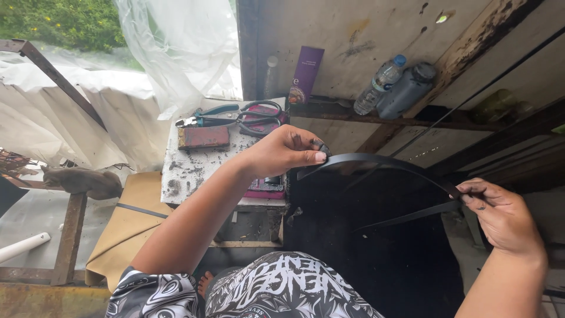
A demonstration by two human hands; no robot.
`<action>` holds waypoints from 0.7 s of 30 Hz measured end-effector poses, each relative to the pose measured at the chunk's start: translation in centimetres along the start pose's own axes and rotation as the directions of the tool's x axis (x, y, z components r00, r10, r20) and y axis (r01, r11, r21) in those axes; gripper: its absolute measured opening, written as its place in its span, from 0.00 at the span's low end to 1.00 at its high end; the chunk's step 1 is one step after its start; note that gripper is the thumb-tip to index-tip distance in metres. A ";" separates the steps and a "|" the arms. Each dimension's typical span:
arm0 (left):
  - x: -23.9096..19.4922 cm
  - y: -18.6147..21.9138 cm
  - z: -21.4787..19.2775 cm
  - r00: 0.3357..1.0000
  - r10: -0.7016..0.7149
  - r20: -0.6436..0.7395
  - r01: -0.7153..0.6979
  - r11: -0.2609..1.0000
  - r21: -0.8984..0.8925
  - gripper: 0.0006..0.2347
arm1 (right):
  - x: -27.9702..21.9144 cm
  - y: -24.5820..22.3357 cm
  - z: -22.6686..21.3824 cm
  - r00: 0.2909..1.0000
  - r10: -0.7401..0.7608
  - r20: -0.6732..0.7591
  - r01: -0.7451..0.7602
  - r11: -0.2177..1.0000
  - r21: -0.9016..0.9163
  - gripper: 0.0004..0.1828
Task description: Applying dye to the edges of a leather strap using a manual applicator and hanging it on a line to dry.
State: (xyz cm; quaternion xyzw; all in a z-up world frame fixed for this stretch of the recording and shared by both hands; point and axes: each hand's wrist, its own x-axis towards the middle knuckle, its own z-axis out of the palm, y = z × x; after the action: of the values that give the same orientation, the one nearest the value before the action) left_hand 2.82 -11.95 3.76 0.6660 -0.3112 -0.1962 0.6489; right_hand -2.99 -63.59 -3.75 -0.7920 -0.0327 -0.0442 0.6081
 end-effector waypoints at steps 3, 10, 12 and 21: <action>-0.4 -0.1 0.3 0.997 0.021 -0.073 -0.024 0.999 -0.038 0.13 | 0.3 -0.6 1.0 0.998 -0.058 0.008 0.057 0.997 0.053 0.11; -2.8 1.4 -0.4 0.991 -0.070 -0.112 0.081 0.993 0.089 0.11 | 1.1 -2.8 3.6 0.987 -0.160 -0.019 0.157 0.983 -0.098 0.09; -3.5 1.9 -1.1 0.987 -0.122 -0.109 0.137 0.980 0.142 0.11 | 1.0 -4.3 4.4 0.980 -0.200 -0.016 0.191 0.955 -0.226 0.09; -5.3 -0.7 -3.0 0.938 -0.339 -0.066 0.289 0.666 0.688 0.11 | 1.5 -6.0 8.1 0.903 -0.393 0.171 0.393 0.600 -0.697 0.08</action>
State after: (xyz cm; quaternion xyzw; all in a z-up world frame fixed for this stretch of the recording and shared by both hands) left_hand 1.07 -6.24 2.60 0.8949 -0.2637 -0.1977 0.3009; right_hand -1.87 -54.18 0.08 -0.9379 -0.1861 -0.1861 0.2259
